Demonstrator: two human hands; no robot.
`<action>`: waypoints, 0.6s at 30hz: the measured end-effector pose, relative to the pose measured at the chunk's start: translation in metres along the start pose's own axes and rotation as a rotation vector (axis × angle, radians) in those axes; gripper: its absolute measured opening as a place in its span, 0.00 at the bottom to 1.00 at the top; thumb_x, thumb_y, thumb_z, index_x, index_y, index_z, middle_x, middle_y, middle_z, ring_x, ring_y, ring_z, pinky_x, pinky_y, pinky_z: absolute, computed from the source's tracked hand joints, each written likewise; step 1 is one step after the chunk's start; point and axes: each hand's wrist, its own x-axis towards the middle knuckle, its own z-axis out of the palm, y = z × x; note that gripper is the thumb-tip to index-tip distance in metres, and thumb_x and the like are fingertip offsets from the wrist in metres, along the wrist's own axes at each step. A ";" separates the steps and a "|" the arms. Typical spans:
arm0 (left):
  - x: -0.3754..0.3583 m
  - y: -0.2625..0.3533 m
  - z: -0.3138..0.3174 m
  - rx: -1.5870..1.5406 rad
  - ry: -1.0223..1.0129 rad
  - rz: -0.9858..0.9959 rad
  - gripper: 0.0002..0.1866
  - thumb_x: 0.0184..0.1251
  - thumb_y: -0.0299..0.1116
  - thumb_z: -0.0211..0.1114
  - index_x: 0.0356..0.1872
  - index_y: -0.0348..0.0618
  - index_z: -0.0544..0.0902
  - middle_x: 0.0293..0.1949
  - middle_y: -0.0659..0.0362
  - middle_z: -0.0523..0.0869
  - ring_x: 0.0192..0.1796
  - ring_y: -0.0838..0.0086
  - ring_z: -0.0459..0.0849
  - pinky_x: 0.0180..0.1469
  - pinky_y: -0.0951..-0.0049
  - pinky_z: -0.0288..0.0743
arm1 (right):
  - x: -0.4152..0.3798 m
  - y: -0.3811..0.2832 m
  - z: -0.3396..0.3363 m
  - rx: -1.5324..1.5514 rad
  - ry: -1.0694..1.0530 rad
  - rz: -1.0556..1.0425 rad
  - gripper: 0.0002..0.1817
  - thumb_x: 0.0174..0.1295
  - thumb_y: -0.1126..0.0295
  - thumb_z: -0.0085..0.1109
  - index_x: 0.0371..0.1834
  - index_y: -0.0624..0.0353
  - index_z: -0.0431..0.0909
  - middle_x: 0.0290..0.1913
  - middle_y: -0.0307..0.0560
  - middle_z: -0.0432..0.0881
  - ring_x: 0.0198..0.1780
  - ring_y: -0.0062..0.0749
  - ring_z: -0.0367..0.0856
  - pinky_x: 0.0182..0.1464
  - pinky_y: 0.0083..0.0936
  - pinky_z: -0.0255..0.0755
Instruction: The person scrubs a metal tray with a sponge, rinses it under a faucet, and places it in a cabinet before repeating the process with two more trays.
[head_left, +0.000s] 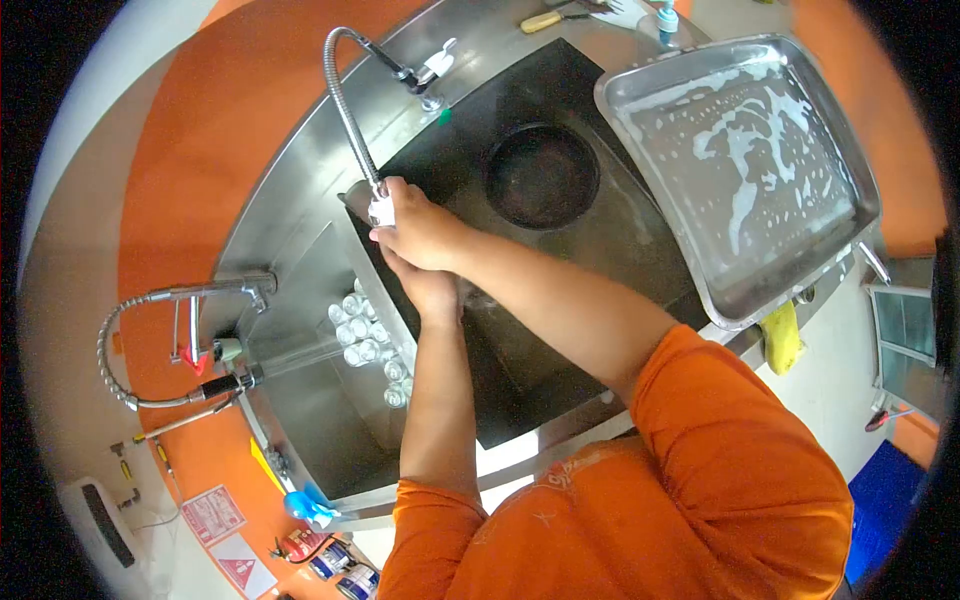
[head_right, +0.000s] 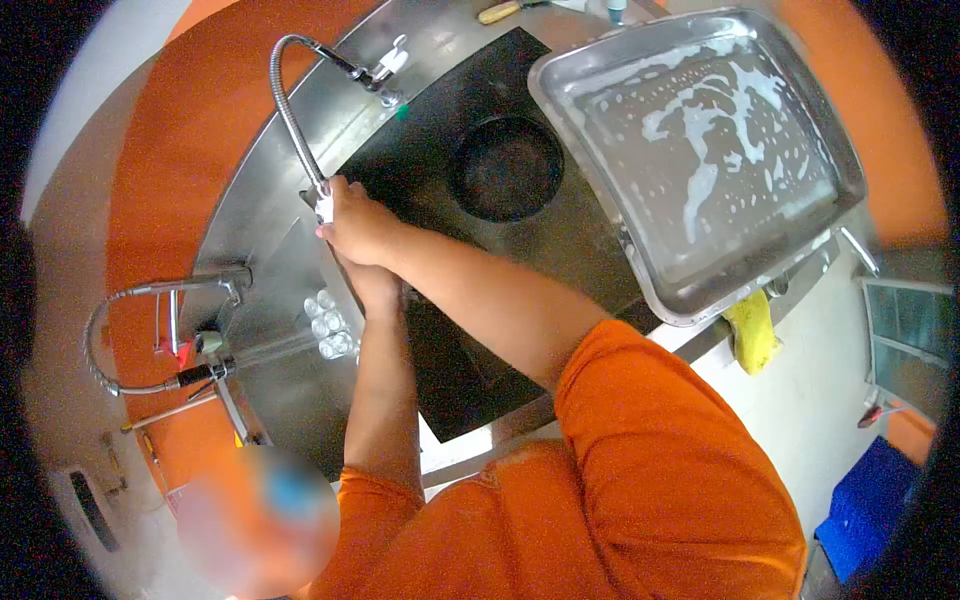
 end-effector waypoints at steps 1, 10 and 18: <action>-0.006 0.007 0.000 0.247 0.019 0.058 0.23 0.65 0.33 0.50 0.59 0.39 0.56 0.52 0.55 0.68 0.52 0.71 0.70 0.52 0.72 0.66 | 0.000 -0.001 0.005 0.050 0.005 -0.003 0.29 0.52 0.65 0.58 0.53 0.60 0.54 0.49 0.64 0.65 0.51 0.57 0.67 0.51 0.39 0.64; -0.022 0.007 -0.019 0.227 0.103 -0.251 0.14 0.63 0.30 0.49 0.46 0.32 0.67 0.37 0.48 0.79 0.37 0.65 0.80 0.38 0.69 0.72 | 0.002 0.014 0.001 0.043 0.054 -0.086 0.31 0.47 0.66 0.62 0.52 0.60 0.57 0.47 0.63 0.69 0.49 0.54 0.70 0.50 0.39 0.66; -0.093 0.052 -0.019 0.694 -0.200 -0.346 0.27 0.49 0.42 0.66 0.43 0.33 0.66 0.29 0.40 0.79 0.35 0.50 0.79 0.38 0.60 0.71 | -0.007 -0.004 -0.048 -0.110 -0.129 -0.086 0.28 0.52 0.62 0.61 0.52 0.62 0.61 0.42 0.54 0.76 0.44 0.37 0.76 0.47 0.28 0.68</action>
